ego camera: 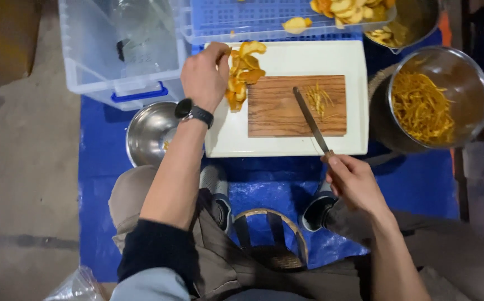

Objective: Julienning orange peels into thin strips using a knife on a wooden cutting board while sitting on the floor.

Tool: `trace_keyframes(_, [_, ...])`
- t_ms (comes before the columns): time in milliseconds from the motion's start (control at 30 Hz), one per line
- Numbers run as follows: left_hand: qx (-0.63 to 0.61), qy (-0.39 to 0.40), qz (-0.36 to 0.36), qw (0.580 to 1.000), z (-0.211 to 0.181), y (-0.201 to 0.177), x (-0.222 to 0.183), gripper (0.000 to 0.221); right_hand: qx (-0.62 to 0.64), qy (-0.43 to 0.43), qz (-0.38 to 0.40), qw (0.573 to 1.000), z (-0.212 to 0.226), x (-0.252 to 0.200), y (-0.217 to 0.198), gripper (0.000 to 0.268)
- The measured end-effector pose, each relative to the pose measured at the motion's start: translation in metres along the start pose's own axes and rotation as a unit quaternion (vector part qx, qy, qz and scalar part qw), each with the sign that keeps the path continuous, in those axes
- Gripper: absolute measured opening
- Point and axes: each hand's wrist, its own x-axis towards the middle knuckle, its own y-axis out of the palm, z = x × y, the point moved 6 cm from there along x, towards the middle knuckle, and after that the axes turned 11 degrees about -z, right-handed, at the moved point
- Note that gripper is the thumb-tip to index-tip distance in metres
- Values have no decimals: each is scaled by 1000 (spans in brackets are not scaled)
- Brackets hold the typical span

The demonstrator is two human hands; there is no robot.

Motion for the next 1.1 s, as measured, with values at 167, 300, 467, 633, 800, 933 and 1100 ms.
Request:
trace_keyframes(167, [-221, -217, 70, 948, -61, 16, -19, 24, 16, -15, -29, 999, 17, -5, -4, 33])
trace_keyframes(300, [-279, -258, 136, 915, -99, 52, -60, 28, 43, -4, -30, 999, 6, -3, 0, 31])
trace_keyframes(467, [-188, -38, 68, 979, -114, 37, -76, 37, 15, -23, -4, 1000, -1, -5, 13, 32])
trace_keyframes(633, [-194, 190, 62, 960, -109, 29, -78, 21, 1, -33, 5, 999, 10, -11, 20, 33])
trace_keyframes(800, [-156, 245, 27, 956, -108, 21, -83, 10, -20, -41, 15, 999, 20, -17, 16, 36])
trace_keyframes(933, [-158, 160, 1, 974, -98, 19, -85, 9, -75, -16, 16, 997, 37, -29, 8, 35])
trace_keyframes(1100, [-162, 144, -16, 976, -97, 22, -90, 10, -159, -30, 30, 986, 43, -40, 2, 39])
